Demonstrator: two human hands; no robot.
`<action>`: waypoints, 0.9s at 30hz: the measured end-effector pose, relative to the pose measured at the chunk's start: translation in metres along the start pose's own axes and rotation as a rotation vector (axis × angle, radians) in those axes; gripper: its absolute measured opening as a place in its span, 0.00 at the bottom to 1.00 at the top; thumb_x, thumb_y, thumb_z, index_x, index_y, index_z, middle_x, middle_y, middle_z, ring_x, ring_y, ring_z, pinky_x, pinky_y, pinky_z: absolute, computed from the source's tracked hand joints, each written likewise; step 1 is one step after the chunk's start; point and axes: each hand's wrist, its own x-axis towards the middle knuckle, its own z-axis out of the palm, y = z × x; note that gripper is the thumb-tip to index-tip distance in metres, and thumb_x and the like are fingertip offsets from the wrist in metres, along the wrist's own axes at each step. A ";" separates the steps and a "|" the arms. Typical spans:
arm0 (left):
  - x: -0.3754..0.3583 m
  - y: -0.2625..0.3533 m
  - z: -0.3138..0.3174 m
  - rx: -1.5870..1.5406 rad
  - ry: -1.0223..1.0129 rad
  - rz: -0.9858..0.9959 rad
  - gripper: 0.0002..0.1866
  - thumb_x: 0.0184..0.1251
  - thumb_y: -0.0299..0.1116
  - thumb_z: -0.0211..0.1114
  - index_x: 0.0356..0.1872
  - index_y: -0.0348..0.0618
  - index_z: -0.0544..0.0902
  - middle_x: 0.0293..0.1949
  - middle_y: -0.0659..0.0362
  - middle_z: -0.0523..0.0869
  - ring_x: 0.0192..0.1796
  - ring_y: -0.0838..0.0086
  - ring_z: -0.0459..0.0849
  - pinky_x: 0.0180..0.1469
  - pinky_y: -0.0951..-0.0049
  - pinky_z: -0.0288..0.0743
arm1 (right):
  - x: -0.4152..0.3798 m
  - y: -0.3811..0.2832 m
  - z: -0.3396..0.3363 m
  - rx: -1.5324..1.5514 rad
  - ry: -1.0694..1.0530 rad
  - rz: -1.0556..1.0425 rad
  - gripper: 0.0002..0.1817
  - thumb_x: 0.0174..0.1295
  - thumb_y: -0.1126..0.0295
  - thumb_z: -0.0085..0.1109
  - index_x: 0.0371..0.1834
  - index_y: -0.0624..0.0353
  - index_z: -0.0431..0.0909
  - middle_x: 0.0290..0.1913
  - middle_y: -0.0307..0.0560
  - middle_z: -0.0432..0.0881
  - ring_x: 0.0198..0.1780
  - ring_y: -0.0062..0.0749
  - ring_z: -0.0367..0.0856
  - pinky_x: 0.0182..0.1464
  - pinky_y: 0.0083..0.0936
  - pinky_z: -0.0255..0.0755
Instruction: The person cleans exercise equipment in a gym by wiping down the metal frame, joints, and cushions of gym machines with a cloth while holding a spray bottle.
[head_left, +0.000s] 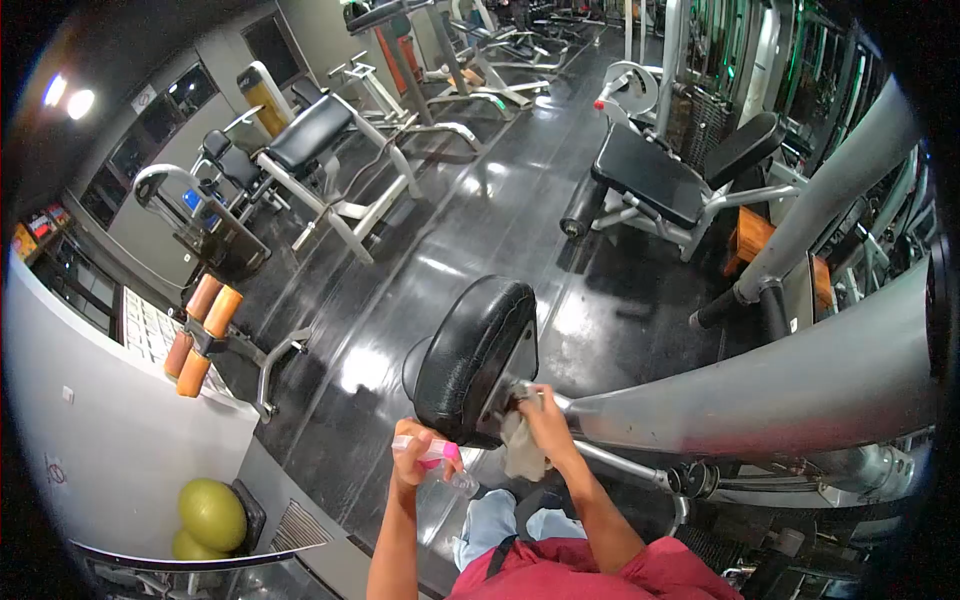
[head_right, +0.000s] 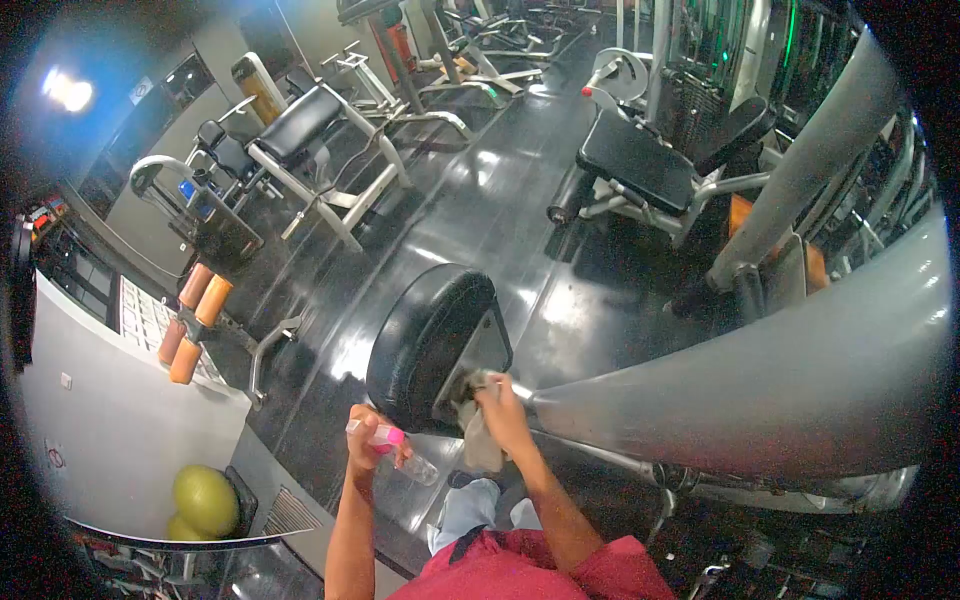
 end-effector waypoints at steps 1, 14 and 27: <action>0.001 0.001 0.001 -0.002 -0.003 0.008 0.30 0.68 0.47 0.52 0.19 0.27 0.84 0.19 0.46 0.85 0.12 0.67 0.77 0.17 0.71 0.71 | 0.003 -0.002 0.000 -0.003 0.003 -0.007 0.21 0.64 0.63 0.54 0.59 0.56 0.68 0.47 0.55 0.79 0.50 0.39 0.78 0.55 0.32 0.69; 0.044 0.128 0.015 0.362 0.189 -0.105 0.22 0.67 0.47 0.66 0.28 0.32 0.85 0.21 0.58 0.85 0.16 0.81 0.76 0.18 0.80 0.65 | 0.054 -0.016 0.007 0.320 0.380 -0.271 0.32 0.65 0.73 0.47 0.75 0.54 0.58 0.66 0.53 0.67 0.60 0.40 0.71 0.65 0.35 0.63; 0.145 0.101 0.050 0.939 0.274 0.273 0.08 0.51 0.28 0.76 0.25 0.37 0.84 0.18 0.59 0.80 0.18 0.79 0.76 0.22 0.79 0.65 | 0.051 -0.024 0.015 -0.093 0.489 -0.267 0.27 0.67 0.75 0.43 0.71 0.62 0.60 0.63 0.62 0.69 0.65 0.52 0.69 0.68 0.38 0.61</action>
